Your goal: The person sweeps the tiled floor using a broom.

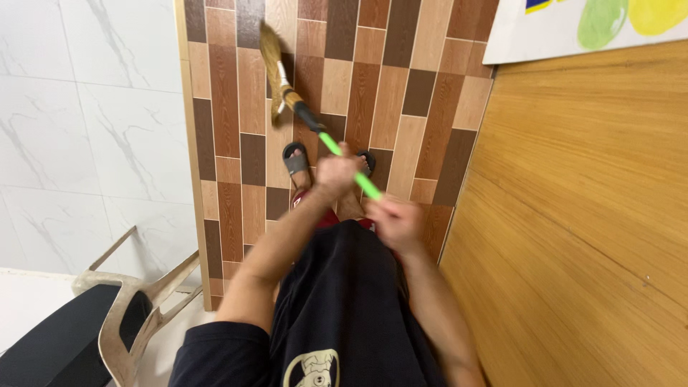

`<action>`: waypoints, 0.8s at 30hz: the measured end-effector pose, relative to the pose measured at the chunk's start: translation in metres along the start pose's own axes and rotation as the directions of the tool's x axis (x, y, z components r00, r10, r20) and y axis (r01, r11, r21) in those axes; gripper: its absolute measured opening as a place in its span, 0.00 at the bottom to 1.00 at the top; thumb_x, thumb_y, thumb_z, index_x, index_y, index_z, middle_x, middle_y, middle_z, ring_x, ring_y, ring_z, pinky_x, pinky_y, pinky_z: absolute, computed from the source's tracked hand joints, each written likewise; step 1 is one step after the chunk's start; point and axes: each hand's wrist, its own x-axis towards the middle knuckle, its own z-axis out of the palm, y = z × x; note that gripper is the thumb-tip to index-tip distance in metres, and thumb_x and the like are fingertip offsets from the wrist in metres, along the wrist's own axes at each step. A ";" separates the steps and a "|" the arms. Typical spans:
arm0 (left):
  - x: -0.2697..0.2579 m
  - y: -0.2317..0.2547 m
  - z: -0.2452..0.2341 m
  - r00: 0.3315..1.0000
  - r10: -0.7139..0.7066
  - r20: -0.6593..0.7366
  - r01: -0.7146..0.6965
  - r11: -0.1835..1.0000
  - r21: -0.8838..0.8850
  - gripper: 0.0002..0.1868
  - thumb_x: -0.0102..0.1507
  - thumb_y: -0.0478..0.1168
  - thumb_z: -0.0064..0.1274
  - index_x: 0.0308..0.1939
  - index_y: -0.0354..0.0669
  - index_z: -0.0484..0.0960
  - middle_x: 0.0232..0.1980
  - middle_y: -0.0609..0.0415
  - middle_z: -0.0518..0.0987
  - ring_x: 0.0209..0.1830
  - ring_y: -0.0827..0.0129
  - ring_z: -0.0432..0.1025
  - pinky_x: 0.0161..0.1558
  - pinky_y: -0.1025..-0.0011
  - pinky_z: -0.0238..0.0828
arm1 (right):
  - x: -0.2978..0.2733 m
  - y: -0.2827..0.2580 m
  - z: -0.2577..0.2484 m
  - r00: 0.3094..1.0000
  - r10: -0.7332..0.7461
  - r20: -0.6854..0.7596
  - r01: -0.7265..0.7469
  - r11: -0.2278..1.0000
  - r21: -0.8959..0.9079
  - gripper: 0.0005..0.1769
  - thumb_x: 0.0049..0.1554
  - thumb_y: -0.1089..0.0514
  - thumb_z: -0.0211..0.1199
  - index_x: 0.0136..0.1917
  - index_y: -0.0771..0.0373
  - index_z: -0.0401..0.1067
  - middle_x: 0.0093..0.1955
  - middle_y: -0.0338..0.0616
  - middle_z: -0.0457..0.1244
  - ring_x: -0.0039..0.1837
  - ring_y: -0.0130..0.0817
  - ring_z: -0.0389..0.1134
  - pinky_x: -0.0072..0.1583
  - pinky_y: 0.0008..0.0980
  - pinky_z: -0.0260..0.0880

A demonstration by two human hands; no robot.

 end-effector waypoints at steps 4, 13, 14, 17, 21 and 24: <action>0.001 0.094 -0.022 0.971 0.167 0.169 -0.180 0.982 0.062 0.15 0.65 0.50 0.50 0.48 0.46 0.81 0.68 0.17 0.64 0.19 0.71 0.81 0.14 0.69 0.77 | -0.044 -0.032 -0.087 0.990 -0.136 -0.024 0.139 0.979 0.151 0.08 0.60 0.66 0.55 0.44 0.73 0.73 0.36 0.49 0.69 0.39 0.33 0.72 0.43 0.32 0.75; -0.001 0.109 -0.045 0.910 0.414 0.035 -0.383 0.868 -0.316 0.17 0.65 0.56 0.48 0.45 0.51 0.82 0.70 0.28 0.68 0.29 0.58 0.82 0.27 0.60 0.79 | -0.054 -0.058 -0.037 0.990 -0.116 -0.080 0.099 0.977 -0.189 0.07 0.55 0.71 0.58 0.35 0.71 0.72 0.33 0.43 0.65 0.37 0.33 0.65 0.42 0.31 0.68; 0.003 0.095 -0.044 0.909 0.408 0.080 -0.348 0.852 -0.391 0.18 0.66 0.57 0.46 0.47 0.52 0.81 0.73 0.32 0.66 0.28 0.56 0.83 0.24 0.58 0.80 | -0.039 -0.052 -0.019 0.994 -0.090 -0.055 0.076 0.973 -0.218 0.06 0.53 0.71 0.59 0.35 0.72 0.73 0.32 0.44 0.65 0.35 0.31 0.65 0.38 0.30 0.67; -0.005 0.033 -0.036 0.933 0.301 0.198 -0.199 0.888 -0.415 0.17 0.66 0.62 0.46 0.44 0.60 0.83 0.61 0.47 0.79 0.37 0.58 0.81 0.35 0.54 0.77 | -0.001 -0.050 0.039 0.995 -0.097 -0.018 0.096 0.993 -0.073 0.13 0.54 0.71 0.60 0.28 0.67 0.71 0.28 0.41 0.63 0.32 0.28 0.62 0.36 0.29 0.64; -0.041 -0.099 -0.020 0.960 0.183 -0.214 -0.233 0.943 -0.239 0.08 0.57 0.52 0.55 0.35 0.59 0.85 0.64 0.44 0.78 0.30 0.62 0.81 0.27 0.58 0.77 | 0.045 -0.066 0.130 0.977 -0.198 0.083 0.199 0.980 -0.010 0.06 0.53 0.68 0.60 0.35 0.71 0.72 0.35 0.48 0.66 0.39 0.39 0.69 0.42 0.34 0.70; -0.060 -0.201 -0.020 0.975 -0.018 -0.221 -0.051 0.951 -0.304 0.06 0.60 0.51 0.55 0.36 0.61 0.84 0.40 0.55 0.85 0.34 0.62 0.82 0.33 0.60 0.79 | 0.094 -0.055 0.206 0.941 -0.242 0.236 0.237 0.970 0.051 0.10 0.54 0.66 0.63 0.32 0.68 0.67 0.34 0.47 0.64 0.37 0.38 0.67 0.42 0.34 0.67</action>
